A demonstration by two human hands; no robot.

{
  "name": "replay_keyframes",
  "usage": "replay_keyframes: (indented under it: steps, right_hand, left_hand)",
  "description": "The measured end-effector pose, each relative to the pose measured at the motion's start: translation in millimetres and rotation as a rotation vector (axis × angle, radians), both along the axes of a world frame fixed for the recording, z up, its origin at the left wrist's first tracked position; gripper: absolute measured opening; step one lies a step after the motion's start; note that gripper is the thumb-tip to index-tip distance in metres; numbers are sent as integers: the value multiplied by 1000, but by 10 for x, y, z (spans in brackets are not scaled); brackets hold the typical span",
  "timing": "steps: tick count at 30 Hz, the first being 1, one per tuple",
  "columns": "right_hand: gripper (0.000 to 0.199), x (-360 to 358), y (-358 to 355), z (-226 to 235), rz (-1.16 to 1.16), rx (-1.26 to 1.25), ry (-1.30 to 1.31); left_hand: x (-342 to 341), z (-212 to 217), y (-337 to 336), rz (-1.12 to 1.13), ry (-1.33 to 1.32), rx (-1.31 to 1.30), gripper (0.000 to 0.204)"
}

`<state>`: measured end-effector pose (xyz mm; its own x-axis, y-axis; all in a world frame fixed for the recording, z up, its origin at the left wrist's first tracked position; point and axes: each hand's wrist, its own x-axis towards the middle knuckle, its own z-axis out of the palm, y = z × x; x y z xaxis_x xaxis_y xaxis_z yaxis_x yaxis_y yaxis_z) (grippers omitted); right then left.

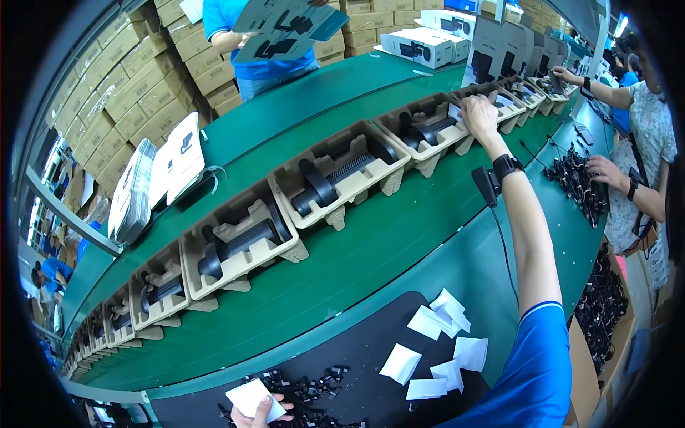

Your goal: The person is sorting small black electronic components and placing them into white plastic bags on a production line.

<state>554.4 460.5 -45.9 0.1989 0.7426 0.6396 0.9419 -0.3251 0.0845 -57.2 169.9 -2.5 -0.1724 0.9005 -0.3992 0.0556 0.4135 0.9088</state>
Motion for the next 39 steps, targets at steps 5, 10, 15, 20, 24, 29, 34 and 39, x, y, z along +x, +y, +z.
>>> replay_keyframes:
  steps: [5, 10, 15, 20, 24, 29, 34, 39]
  right_hand:
    - [33, -105, 166, 220, -321, -241, 292]
    - [46, -448, -537, 954, -83, -340, 401]
    - [22, -2499, -1804, 1152, 829, -144, 294]
    - [82, -4308, -3415, 826, 1033, -772, 153]
    - [81, -4836, -3703, 629, 1068, -619, 329]
    - [85, -5169, -4064, 678, 989, -479, 194]
    - [52, -5473, -4419, 581, 1040, -112, -105]
    - [34, -5545, -4505, 766, 1215, -288, 377]
  left_hand:
    - [9, -44, 8, 29, 10, -14, 30]
    - [-184, 25, -66, 18, 9, 27, 28]
    - [-374, 57, -357, -66, -263, -3, 38]
    - [-254, -126, -559, -310, -707, -187, 35]
    - [-355, -142, -878, -268, -729, -75, 35]
    - [-709, -74, -1208, -552, -505, 63, 38]
    - [-1041, -121, -1515, -473, -593, 79, 34]
    - [-1331, -101, -1648, -699, -431, 109, 32]
